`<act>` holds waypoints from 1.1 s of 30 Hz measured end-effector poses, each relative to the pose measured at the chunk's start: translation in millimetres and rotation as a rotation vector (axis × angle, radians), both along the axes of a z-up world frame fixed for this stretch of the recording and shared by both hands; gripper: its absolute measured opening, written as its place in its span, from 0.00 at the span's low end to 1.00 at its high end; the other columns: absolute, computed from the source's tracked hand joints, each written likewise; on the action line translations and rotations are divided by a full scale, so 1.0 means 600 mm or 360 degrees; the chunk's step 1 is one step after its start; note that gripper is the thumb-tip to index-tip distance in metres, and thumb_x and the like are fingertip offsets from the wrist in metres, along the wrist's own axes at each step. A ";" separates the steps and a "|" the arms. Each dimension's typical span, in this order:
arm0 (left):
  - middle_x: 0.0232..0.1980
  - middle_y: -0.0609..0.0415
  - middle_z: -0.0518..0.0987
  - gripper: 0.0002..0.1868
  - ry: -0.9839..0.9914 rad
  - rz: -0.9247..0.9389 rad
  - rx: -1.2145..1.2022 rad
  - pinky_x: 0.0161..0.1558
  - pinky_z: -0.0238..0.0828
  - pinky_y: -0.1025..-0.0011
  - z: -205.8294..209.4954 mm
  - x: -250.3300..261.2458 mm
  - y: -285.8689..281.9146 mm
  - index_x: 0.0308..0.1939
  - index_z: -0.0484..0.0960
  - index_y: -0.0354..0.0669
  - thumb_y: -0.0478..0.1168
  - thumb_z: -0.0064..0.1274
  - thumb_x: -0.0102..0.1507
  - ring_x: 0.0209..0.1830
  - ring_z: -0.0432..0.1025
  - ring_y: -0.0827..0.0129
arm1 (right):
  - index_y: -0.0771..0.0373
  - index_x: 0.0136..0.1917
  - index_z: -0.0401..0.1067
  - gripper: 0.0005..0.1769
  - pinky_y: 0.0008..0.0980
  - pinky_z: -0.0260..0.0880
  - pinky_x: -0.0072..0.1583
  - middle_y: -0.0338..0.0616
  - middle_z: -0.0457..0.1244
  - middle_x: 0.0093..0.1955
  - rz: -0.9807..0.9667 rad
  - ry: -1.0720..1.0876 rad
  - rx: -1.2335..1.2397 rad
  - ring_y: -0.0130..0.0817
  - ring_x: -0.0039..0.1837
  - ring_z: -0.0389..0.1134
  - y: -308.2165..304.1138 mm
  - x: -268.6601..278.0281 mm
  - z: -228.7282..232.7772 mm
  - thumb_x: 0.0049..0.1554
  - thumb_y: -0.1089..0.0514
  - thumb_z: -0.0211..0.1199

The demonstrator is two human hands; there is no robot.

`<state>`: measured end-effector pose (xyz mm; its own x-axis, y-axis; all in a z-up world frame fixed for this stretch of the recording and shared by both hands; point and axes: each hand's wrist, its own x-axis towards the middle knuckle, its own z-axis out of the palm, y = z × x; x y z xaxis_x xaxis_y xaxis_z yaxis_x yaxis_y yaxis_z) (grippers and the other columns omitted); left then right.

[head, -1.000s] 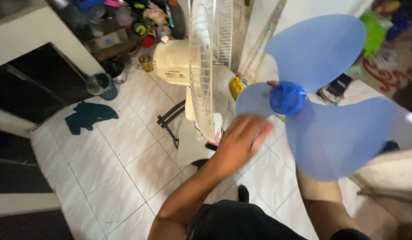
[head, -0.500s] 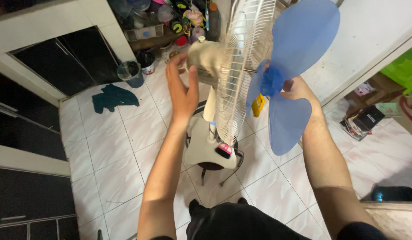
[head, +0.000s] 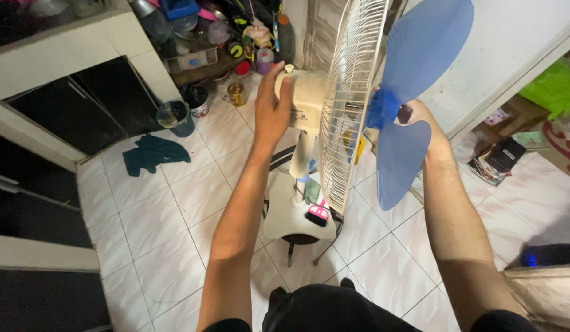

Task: The person reassembles an electric fan by attaching the blue fan blades to the motor shaft, securing them with a central cap, and then fitting the front wire cage over the blades. The person uses a cloth to wipe the fan blade hub before tightening the cap.

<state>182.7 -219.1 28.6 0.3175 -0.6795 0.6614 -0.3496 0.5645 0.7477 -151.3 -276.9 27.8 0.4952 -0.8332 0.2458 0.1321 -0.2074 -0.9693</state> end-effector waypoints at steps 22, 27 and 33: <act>0.60 0.44 0.80 0.19 -0.0005 0.0158 0.0089 0.63 0.70 0.64 0.020 -0.017 0.015 0.62 0.77 0.39 0.46 0.50 0.71 0.60 0.76 0.54 | 0.64 0.71 0.69 0.40 0.34 0.66 0.69 0.45 0.65 0.67 -0.0209 0.0728 -0.0691 0.33 0.67 0.66 0.047 0.039 0.083 0.46 0.65 0.76; 0.61 0.43 0.80 0.19 -0.0090 0.0184 0.0052 0.64 0.70 0.63 0.021 -0.010 0.016 0.62 0.77 0.39 0.46 0.50 0.71 0.62 0.75 0.52 | 0.66 0.69 0.70 0.40 0.36 0.64 0.71 0.46 0.64 0.68 -0.0149 0.0694 -0.0785 0.34 0.69 0.65 0.036 0.040 0.069 0.43 0.67 0.77; 0.61 0.43 0.79 0.20 -0.0121 0.0144 0.0003 0.65 0.69 0.63 0.017 -0.009 0.018 0.63 0.76 0.39 0.47 0.50 0.72 0.63 0.74 0.52 | 0.65 0.68 0.71 0.35 0.35 0.67 0.69 0.44 0.67 0.66 -0.0145 0.0721 -0.0698 0.32 0.66 0.67 0.036 0.039 0.068 0.46 0.67 0.74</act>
